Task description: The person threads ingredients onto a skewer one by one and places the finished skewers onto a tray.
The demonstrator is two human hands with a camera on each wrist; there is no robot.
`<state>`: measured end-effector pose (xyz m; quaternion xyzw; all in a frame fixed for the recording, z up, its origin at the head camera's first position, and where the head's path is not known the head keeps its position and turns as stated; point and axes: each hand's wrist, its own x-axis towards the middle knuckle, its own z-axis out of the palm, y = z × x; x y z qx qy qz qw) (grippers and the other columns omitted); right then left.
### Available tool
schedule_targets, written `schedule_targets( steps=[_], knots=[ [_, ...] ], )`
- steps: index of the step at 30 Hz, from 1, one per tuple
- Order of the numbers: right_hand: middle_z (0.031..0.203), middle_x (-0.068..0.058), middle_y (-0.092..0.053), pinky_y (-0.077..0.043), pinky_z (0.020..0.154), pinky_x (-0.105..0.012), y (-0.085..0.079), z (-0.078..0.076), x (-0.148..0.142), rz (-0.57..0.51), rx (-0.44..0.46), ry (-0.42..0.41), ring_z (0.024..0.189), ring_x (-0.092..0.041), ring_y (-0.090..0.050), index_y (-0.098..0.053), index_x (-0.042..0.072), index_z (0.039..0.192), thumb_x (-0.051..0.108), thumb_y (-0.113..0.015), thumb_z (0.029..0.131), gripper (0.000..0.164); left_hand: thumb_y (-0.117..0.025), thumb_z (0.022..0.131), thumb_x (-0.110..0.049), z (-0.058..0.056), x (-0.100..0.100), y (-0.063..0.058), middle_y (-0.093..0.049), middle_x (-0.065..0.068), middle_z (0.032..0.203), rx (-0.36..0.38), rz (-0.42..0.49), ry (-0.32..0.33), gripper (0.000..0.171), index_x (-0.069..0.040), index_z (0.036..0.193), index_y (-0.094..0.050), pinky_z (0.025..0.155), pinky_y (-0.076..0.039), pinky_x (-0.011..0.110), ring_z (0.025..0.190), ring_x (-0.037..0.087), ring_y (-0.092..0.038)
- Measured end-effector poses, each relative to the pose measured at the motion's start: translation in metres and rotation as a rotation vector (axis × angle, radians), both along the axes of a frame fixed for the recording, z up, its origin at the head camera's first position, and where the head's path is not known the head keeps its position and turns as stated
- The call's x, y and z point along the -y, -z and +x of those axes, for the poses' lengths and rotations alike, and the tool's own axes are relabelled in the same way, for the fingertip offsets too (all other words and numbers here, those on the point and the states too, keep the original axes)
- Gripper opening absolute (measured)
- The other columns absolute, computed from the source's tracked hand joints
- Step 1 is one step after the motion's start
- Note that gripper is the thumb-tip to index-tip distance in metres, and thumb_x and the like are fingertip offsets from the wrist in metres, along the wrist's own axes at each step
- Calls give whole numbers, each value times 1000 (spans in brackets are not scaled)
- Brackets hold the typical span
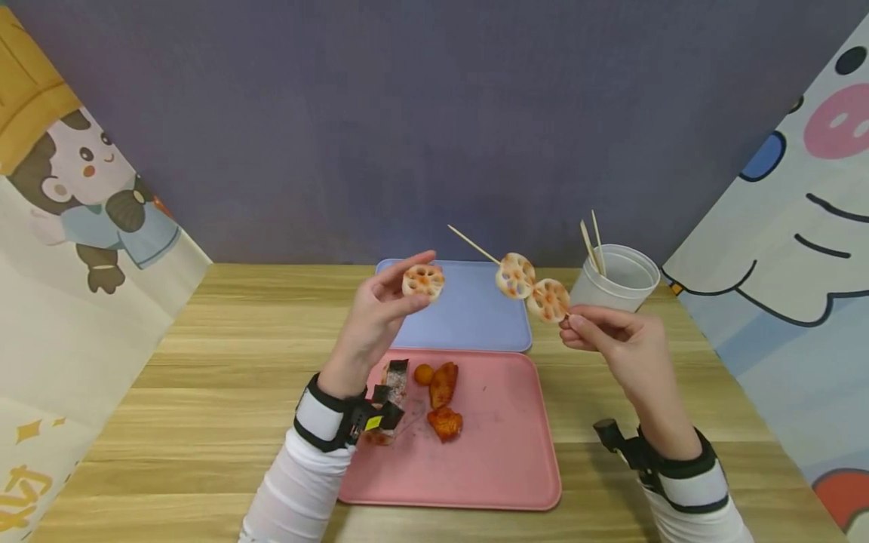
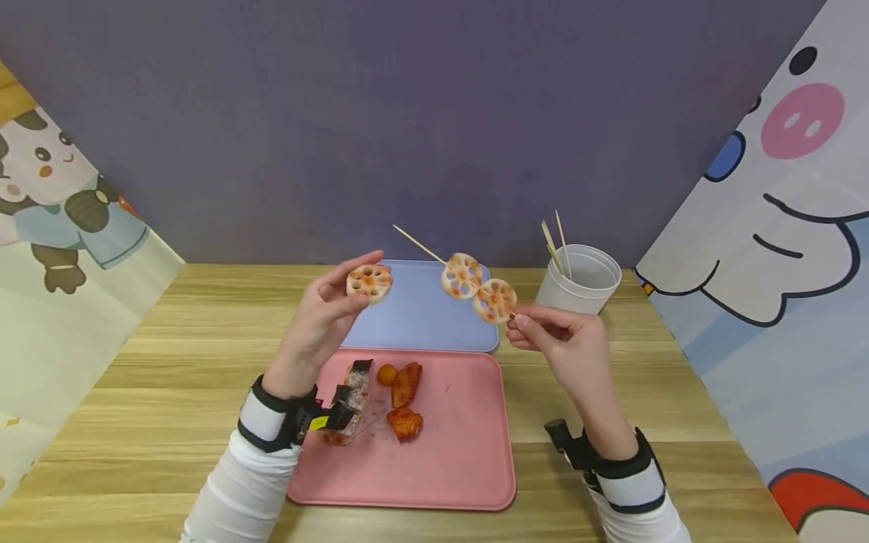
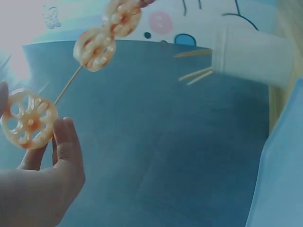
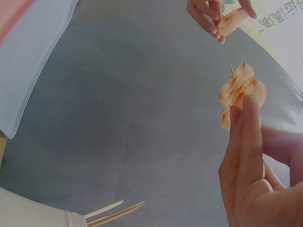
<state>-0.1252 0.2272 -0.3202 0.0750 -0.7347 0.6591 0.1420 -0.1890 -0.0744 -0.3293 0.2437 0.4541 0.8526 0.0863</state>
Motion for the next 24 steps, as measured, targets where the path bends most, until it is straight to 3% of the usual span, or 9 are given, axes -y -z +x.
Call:
schedule_targets(
  steps=[8, 17, 24],
  knots=[
    [78, 3, -74, -57, 62, -29, -4, 11, 3, 47, 1, 5, 65, -12, -71, -68, -13, 97, -2, -67, 85, 17, -76, 80, -12, -2, 7, -6, -59, 11, 119, 21, 164, 22, 52, -4, 128, -56, 98, -46, 25, 111, 21, -60],
    [80, 1, -74, -57, 62, -32, -2, 16, 9, 51, -5, -59, 66, -14, -71, -63, -20, 98, -6, -65, 85, 20, -73, 83, -9, -6, 13, -6, -63, 14, 112, 43, 283, -79, 36, 1, 112, -55, 101, -45, 28, 105, 22, -62],
    [80, 1, -73, -57, 61, -33, 1, 15, 13, 76, 1, -97, 66, -14, -71, -62, -22, 99, -6, -64, 85, 21, -76, 79, -12, -7, 15, -8, -64, 16, 111, 75, 341, -152, 43, 3, 115, -57, 101, -45, 30, 104, 22, -63]
  ],
)
